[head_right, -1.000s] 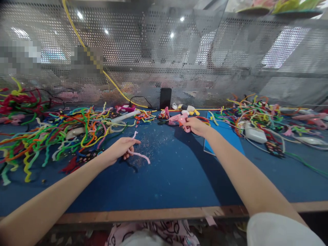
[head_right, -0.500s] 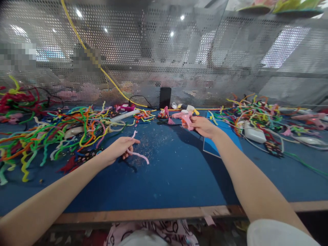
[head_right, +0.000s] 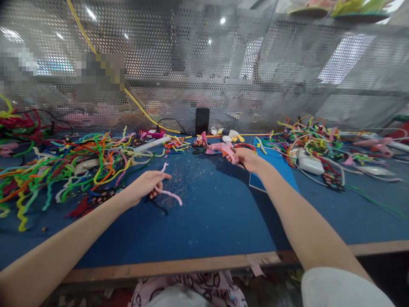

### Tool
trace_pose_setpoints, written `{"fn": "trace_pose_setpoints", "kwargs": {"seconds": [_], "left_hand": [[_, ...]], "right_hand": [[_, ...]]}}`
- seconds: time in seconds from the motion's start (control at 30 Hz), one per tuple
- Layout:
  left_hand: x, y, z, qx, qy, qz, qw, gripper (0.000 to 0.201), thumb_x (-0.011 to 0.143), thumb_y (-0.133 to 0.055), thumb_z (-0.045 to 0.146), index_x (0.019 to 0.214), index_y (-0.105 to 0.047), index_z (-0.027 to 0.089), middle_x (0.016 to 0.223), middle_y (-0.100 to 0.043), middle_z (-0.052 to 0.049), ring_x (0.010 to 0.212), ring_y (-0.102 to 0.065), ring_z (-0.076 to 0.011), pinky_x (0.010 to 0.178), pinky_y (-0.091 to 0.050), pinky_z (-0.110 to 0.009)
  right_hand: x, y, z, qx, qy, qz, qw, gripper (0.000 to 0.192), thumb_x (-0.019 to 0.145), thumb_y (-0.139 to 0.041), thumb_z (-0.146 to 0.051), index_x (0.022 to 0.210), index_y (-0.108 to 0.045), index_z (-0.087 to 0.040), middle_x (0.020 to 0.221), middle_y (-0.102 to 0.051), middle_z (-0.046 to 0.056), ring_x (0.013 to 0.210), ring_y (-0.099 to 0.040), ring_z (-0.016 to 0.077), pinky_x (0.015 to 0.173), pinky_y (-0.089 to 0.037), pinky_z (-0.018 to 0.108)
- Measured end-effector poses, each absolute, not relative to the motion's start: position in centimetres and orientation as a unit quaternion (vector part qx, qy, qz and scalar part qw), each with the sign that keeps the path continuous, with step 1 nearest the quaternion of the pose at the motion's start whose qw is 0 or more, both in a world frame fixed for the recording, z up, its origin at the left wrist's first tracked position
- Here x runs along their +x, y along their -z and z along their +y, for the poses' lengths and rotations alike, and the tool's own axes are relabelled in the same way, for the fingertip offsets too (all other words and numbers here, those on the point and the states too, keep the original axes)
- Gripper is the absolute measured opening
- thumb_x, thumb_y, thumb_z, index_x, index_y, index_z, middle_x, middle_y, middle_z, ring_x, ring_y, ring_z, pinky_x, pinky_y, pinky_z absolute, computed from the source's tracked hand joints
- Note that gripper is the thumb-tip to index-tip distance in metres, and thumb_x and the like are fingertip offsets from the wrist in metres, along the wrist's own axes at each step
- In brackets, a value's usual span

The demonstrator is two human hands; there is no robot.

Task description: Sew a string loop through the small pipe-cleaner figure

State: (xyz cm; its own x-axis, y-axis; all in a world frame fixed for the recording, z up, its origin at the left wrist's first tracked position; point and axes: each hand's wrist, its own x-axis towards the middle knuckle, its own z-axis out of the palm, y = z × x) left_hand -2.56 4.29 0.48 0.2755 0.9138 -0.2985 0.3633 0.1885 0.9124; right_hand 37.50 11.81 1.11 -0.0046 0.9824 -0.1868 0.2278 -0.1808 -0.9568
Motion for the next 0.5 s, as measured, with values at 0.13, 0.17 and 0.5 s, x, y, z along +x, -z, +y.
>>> {"fn": "trace_pose_setpoints", "kwargs": {"seconds": [0.13,0.17,0.5], "left_hand": [[-2.5,-0.7,4.2,0.587,-0.252,0.547,0.541,0.037,0.100,-0.043,0.024,0.124,-0.068,0.012,0.060,-0.054,0.004,0.042,-0.046,-0.0072,0.040,-0.035,-0.018],[-2.5,-0.7,4.2,0.587,-0.252,0.548,0.541,0.037,0.100,-0.043,0.024,0.124,-0.068,0.011,0.059,-0.054,0.004,0.042,-0.046,-0.0073,0.040,-0.035,-0.018],[-2.4,-0.7,4.2,0.586,-0.245,0.548,0.544,0.039,0.103,-0.040,0.027,0.125,-0.066,0.010,0.059,-0.053,0.004,0.043,-0.046,-0.0071,0.040,-0.034,-0.018]], "right_hand": [[37.5,-0.6,12.7,-0.624,-0.475,-0.506,0.360,0.036,0.098,-0.063,-0.038,0.127,-0.061,-0.017,0.121,-0.066,0.009,0.099,-0.067,0.0199,0.084,-0.060,0.040],[37.5,-0.6,12.9,-0.628,-0.470,-0.511,0.352,0.035,0.099,-0.062,-0.038,0.125,-0.062,-0.016,0.118,-0.067,0.009,0.096,-0.068,0.0190,0.081,-0.060,0.038],[36.3,-2.5,12.7,-0.603,-0.404,-0.636,0.262,0.041,0.072,-0.084,-0.054,0.074,-0.071,-0.016,0.064,-0.064,0.004,0.057,-0.054,0.0138,0.051,-0.042,0.027]]}}
